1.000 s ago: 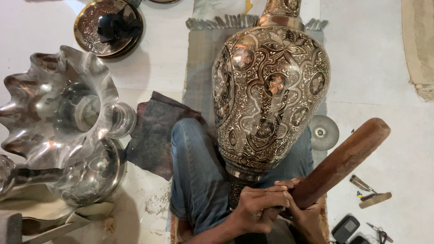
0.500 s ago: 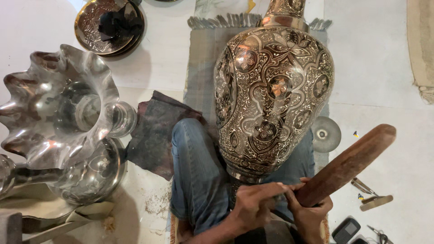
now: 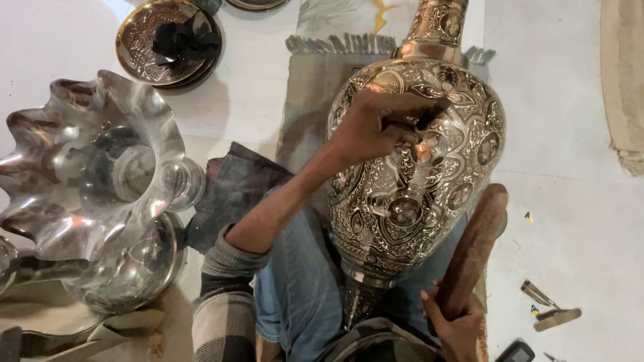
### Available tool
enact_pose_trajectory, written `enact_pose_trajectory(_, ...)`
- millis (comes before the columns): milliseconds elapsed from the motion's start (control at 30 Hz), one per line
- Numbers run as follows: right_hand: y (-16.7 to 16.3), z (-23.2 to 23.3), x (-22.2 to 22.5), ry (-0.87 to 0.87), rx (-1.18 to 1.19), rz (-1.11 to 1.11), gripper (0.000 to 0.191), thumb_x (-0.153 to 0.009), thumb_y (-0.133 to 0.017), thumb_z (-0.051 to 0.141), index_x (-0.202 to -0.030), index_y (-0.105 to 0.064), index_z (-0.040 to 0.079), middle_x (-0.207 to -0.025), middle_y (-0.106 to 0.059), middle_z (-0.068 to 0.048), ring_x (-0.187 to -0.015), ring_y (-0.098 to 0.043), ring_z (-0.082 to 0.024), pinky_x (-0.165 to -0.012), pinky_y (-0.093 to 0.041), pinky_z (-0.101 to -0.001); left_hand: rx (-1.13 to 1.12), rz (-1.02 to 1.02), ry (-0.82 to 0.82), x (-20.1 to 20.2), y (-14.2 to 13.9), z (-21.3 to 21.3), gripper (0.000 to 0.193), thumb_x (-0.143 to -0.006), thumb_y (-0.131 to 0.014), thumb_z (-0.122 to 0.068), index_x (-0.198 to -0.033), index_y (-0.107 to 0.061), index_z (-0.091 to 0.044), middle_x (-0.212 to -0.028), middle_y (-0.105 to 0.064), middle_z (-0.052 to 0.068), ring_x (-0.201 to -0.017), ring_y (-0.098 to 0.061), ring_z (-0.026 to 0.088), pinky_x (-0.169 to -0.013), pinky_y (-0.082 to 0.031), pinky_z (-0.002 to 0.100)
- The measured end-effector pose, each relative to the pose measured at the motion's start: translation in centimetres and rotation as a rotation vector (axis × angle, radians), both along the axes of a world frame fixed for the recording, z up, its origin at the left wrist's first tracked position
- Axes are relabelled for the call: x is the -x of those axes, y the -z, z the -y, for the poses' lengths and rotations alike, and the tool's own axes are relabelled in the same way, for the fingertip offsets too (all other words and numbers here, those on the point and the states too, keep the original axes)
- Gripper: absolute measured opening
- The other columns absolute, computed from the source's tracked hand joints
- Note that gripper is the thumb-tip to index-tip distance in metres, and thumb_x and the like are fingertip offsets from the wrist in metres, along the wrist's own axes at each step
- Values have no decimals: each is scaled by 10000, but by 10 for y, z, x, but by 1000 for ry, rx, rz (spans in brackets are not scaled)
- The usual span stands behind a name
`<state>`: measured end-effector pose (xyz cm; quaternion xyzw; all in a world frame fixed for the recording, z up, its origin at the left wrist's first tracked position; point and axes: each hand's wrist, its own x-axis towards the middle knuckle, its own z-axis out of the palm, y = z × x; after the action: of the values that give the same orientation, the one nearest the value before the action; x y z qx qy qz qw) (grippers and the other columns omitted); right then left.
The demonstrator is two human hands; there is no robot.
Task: The person sits on the floor with a large ornate metal vase held between the legs and chisels decorative patterns into its surface, holding a chisel against the metal and striking it with a wooden mallet, repositioning the chisel across different areas of the vase.
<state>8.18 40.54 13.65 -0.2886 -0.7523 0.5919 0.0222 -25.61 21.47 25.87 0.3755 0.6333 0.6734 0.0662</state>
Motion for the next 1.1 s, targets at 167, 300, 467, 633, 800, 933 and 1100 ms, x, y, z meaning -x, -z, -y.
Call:
enact_pose_trajectory(167,13,-2,17,11,-18,-59,459,-731,-829,27,-1169,-699,-16,-733,-703,-65,-581,-615,-109,-536,-488,-257,94,-44,101,29,5,-5,606,-809,-551,234,-1315,-681,-72,-1120,-792,128,-938,-820,182,-856,-644,304)
enact_pose_trajectory(300,16,-5,33,8,-52,-72,462,-731,-832,18,-1169,-692,-23,-747,-689,-48,-579,-582,-95,-516,-457,-249,60,-155,222,42,9,-8,582,-820,-571,233,-1298,-687,-77,-1126,-803,118,-900,-815,156,-796,-653,298)
enact_pose_trajectory(467,8,-2,56,21,-48,-147,407,-754,-817,14,-1135,-683,-40,-744,-687,-52,-576,-612,-97,-517,-483,-246,196,-332,284,59,0,-12,585,-771,-676,165,-1304,-687,-75,-866,-761,85,-750,-768,137,-628,-612,313)
enact_pose_trajectory(633,-11,-6,77,31,-46,-169,379,-753,-813,5,-1106,-685,-48,-788,-691,-51,-597,-609,-96,-529,-483,-246,200,-297,472,70,-6,-12,606,-726,-630,188,-1265,-695,-82,-809,-746,36,-762,-785,100,-671,-642,285)
enact_pose_trajectory(800,-28,-23,90,43,-252,-399,275,-841,-808,38,-1052,-660,-58,-816,-705,-50,-714,-657,-79,-735,-530,-234,207,-288,604,79,-9,-21,577,-719,-663,164,-1220,-719,-117,-798,-762,29,-734,-773,85,-617,-644,270)
enact_pose_trajectory(933,-31,-37,105,68,-560,-421,248,-878,-833,48,-1039,-667,-41,-798,-684,-51,-707,-637,-78,-687,-525,-223,242,-542,551,80,-13,-25,550,-666,-745,75,-1164,-748,-156,-740,-744,11,-657,-733,107,-573,-542,319)
enact_pose_trajectory(1100,-34,-40,117,78,-600,-341,257,-882,-843,57,-977,-631,-54,-797,-662,-45,-721,-572,-66,-675,-489,-231,199,-631,549,78,-19,-30,470,-664,-759,18,-1096,-749,-167,-717,-722,13,-617,-692,136,-540,-481,356)
